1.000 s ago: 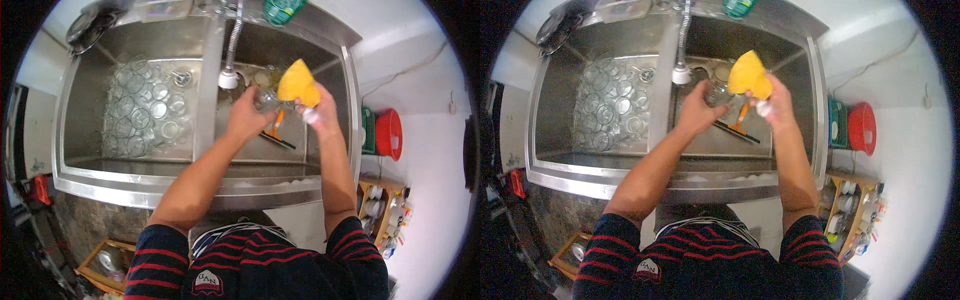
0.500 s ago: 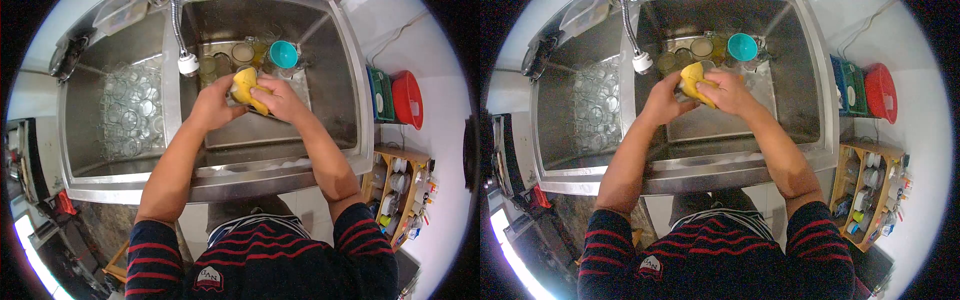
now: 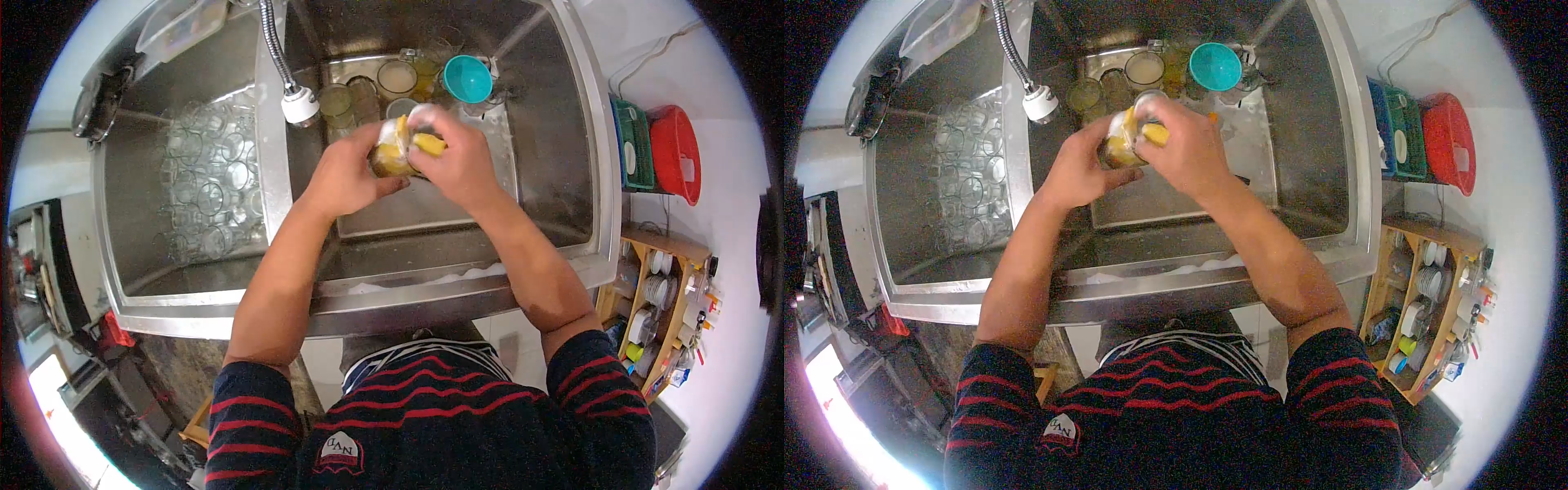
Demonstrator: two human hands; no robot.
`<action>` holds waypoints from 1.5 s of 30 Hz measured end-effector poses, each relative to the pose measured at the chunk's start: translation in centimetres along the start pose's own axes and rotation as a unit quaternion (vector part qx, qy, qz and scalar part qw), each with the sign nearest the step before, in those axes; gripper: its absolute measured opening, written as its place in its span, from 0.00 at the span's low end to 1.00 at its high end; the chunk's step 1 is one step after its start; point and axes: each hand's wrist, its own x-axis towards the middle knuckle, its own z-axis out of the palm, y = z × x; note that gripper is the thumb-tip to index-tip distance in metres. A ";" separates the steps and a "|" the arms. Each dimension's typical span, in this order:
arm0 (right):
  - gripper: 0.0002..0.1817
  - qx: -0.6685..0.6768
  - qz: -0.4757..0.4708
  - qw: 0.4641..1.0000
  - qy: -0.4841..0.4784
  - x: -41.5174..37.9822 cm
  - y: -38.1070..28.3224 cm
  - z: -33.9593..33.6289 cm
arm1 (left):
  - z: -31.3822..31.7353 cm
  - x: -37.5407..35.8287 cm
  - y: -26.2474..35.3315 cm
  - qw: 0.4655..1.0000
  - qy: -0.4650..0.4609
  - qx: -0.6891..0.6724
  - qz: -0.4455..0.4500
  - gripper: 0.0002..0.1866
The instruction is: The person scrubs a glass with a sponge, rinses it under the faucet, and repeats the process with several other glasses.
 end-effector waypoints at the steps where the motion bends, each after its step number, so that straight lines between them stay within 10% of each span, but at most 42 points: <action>1: 0.15 0.025 -0.041 0.999 -0.015 0.2 0.4 -0.3 | 0.0 0.0 -0.2 1.000 -0.001 0.000 -0.002 0.33; 10: 0.23 -0.017 -0.049 0.928 -0.368 0.1 0.4 -1.6 | -0.8 -0.2 0.1 0.996 -0.083 -0.001 -0.015 0.34; 14: 0.15 0.015 -0.100 0.937 -0.334 -0.7 2.0 0.3 | -1.0 -0.1 0.5 0.991 -0.132 0.013 -0.019 0.32; 22: 0.16 0.366 0.283 0.859 -0.220 -0.5 3.0 1.1 | -1.1 0.2 -0.1 0.994 -0.081 0.035 -0.069 0.37; 25: 0.15 0.436 0.359 0.815 -0.126 -0.1 2.1 -0.2 | -0.6 1.0 -1.5 0.986 0.085 -0.130 -0.066 0.29; 28: 0.16 0.371 0.209 0.902 -0.069 -0.2 2.0 0.2 | -0.4 1.0 1.7 0.856 0.136 -0.420 -0.269 0.27; 34: 0.22 0.068 -0.084 0.986 -0.130 -0.8 0.1 -0.5 | -1.8 2.1 2.8 0.876 0.185 -0.296 -0.334 0.19; 45: 0.26 0.030 -0.060 0.978 -0.198 -1.0 0.1 0.2 | -1.1 1.8 0.7 0.850 0.165 -0.297 -0.403 0.16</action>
